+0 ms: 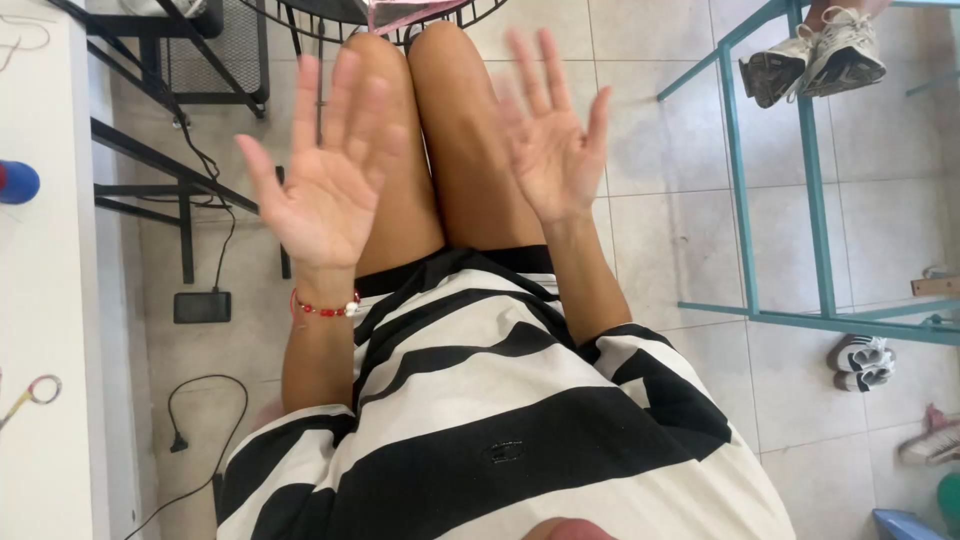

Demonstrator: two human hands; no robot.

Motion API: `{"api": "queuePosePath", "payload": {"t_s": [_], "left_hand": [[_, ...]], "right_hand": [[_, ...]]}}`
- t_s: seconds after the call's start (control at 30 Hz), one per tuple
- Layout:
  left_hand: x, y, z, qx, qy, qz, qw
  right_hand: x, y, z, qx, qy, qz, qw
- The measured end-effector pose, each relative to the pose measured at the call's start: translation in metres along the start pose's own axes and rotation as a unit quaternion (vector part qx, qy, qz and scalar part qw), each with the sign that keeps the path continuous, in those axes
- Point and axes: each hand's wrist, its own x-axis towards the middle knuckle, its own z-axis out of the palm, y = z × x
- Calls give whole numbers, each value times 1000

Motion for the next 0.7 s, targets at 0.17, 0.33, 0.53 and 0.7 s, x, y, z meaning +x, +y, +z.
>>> {"api": "queuePosePath", "payload": {"t_s": [0.17, 0.33, 0.53, 0.7], "left_hand": [[-5, 2, -10, -192, 69, 128, 971], [-19, -2, 35, 146, 191, 291, 926], [-10, -22, -10, 973, 32, 85, 210], [-3, -29, -53, 894, -30, 145, 422]], "right_hand": [[-17, 1, 8, 331, 33, -7, 943], [-23, -5, 30, -131, 101, -110, 980], [-19, 14, 53, -878, 20, -192, 438], [-9, -8, 22, -813, 27, -190, 549]]}}
